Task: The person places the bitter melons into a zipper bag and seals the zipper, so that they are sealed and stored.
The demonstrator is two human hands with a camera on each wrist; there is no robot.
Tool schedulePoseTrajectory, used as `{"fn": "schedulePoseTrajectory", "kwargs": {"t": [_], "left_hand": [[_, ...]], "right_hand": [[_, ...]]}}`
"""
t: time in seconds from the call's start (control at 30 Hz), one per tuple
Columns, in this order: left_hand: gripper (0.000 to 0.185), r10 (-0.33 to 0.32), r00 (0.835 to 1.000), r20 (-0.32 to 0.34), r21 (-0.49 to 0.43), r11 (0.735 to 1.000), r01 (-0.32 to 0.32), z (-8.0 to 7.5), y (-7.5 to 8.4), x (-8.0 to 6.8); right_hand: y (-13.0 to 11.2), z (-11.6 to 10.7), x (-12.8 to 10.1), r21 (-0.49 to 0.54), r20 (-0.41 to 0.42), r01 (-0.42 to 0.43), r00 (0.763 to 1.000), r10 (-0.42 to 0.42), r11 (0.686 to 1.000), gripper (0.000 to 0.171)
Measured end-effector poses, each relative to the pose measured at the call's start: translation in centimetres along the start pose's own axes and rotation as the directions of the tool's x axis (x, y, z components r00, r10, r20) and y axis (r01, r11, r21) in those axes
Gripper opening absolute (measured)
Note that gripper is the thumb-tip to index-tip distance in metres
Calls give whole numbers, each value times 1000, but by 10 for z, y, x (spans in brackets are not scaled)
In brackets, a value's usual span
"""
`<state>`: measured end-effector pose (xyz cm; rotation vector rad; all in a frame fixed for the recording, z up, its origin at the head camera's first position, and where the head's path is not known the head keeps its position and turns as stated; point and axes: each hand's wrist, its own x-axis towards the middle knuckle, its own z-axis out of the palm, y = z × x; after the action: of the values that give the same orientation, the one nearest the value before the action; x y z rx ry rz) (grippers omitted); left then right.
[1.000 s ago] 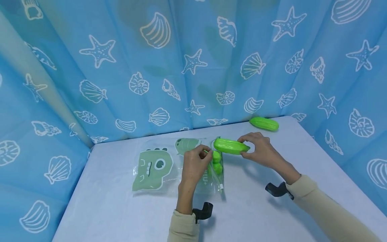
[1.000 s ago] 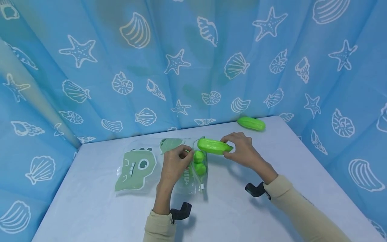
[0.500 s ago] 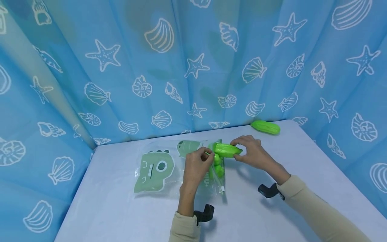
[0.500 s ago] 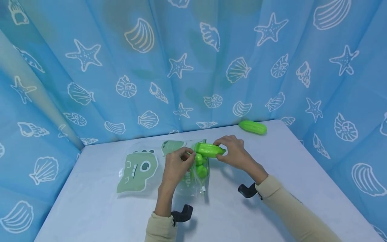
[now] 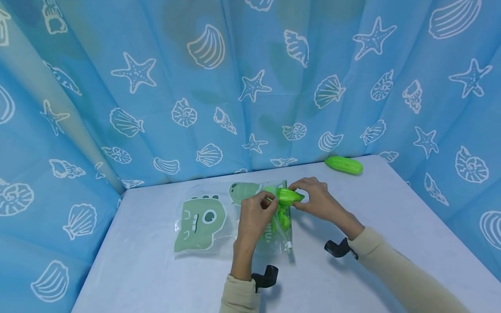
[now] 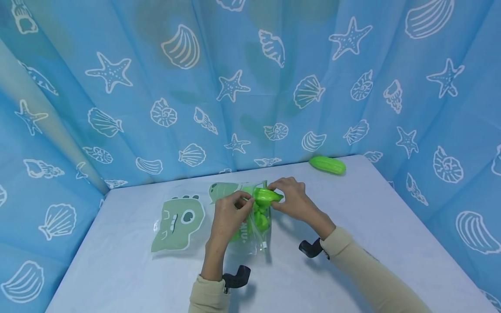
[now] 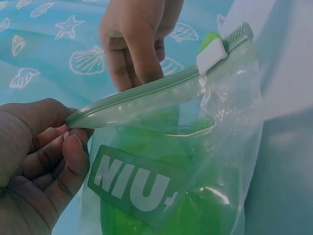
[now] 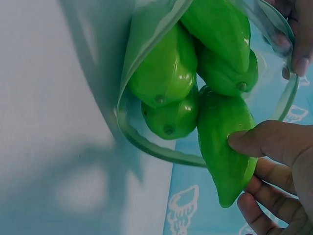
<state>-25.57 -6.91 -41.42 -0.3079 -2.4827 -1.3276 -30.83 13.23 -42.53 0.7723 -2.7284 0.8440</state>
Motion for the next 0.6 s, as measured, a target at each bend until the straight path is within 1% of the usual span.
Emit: {"fn": "schedulePoseTrajectory", "kwargs": {"t": [0.2,0.6], "left_hand": [[13,-16,1000,14,-10,1000,17,-1,1,0],[12,21,1000,3,-21,1000,-21,-2,0,0]], "right_hand": [[-7,6,5,11,-12,0,1000,0,1000,40],[-14,25,9,41,-41,-30,999,31,999,39]]}}
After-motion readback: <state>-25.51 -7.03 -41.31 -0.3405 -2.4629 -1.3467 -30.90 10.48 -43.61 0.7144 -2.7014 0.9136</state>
